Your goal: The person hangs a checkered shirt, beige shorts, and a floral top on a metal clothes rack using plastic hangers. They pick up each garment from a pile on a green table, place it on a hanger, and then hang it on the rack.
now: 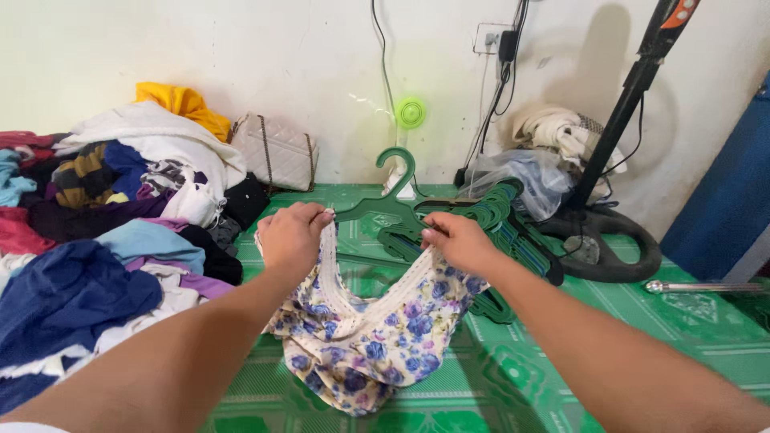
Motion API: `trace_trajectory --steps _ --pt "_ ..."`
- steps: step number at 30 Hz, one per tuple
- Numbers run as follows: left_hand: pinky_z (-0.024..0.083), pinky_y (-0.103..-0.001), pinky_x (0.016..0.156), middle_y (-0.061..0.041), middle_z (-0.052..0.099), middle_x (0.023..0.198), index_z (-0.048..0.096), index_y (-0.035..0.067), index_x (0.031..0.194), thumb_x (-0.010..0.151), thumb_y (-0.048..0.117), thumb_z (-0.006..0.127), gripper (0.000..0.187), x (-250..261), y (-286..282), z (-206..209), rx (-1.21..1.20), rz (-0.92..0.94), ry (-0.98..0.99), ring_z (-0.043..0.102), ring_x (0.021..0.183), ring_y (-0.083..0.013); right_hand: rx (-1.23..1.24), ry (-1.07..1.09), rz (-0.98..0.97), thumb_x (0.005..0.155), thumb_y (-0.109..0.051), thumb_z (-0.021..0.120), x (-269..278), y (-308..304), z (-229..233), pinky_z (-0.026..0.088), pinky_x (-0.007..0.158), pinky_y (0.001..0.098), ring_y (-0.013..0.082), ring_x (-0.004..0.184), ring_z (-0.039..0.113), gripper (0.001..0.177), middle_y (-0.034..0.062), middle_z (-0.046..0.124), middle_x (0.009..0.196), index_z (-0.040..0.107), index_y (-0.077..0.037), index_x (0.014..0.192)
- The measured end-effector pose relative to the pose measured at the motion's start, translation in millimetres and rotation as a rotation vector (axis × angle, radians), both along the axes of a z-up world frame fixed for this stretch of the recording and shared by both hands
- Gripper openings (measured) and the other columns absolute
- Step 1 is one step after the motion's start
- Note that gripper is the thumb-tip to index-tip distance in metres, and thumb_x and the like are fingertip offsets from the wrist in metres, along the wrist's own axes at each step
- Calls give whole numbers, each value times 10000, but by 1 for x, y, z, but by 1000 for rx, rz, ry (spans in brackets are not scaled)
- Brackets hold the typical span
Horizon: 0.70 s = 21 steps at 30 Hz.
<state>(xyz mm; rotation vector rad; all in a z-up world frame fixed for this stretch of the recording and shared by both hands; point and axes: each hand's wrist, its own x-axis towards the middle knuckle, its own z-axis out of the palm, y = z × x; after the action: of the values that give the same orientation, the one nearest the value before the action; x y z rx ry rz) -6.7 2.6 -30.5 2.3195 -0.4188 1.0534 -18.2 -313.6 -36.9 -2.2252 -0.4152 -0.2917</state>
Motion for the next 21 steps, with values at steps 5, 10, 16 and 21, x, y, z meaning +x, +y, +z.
trace_trajectory --steps 5,10,16,21 --pt "355 -510 1013 -31 718 1126 749 203 1110 934 466 679 324 -32 -13 0 -7 83 113 621 1128 -272 -40 -44 -146 956 -195 654 -31 4 16 544 750 318 129 787 722 207 34 784 868 696 -74 1119" --pt "303 -568 970 -191 561 1389 437 30 1429 611 550 906 1076 -61 -9 -17 -331 258 71 514 1255 -358 11 -72 -199 967 -198 656 -58 -3 16 528 743 321 144 786 700 228 33 782 875 705 -83 1157" --pt "528 -390 1044 -132 713 1286 490 20 1368 592 282 962 945 -80 13 -86 -488 -401 755 693 1183 -273 126 -131 -153 976 -178 640 -72 -24 20 533 737 312 140 785 689 232 50 775 876 704 -67 1169" --pt "511 -327 1055 -64 771 1257 738 106 1263 693 225 869 597 -115 -8 -102 -79 -393 1041 724 1171 -217 53 -145 -227 945 -174 674 -95 -34 12 544 739 310 136 777 728 258 59 785 859 707 -62 1174"
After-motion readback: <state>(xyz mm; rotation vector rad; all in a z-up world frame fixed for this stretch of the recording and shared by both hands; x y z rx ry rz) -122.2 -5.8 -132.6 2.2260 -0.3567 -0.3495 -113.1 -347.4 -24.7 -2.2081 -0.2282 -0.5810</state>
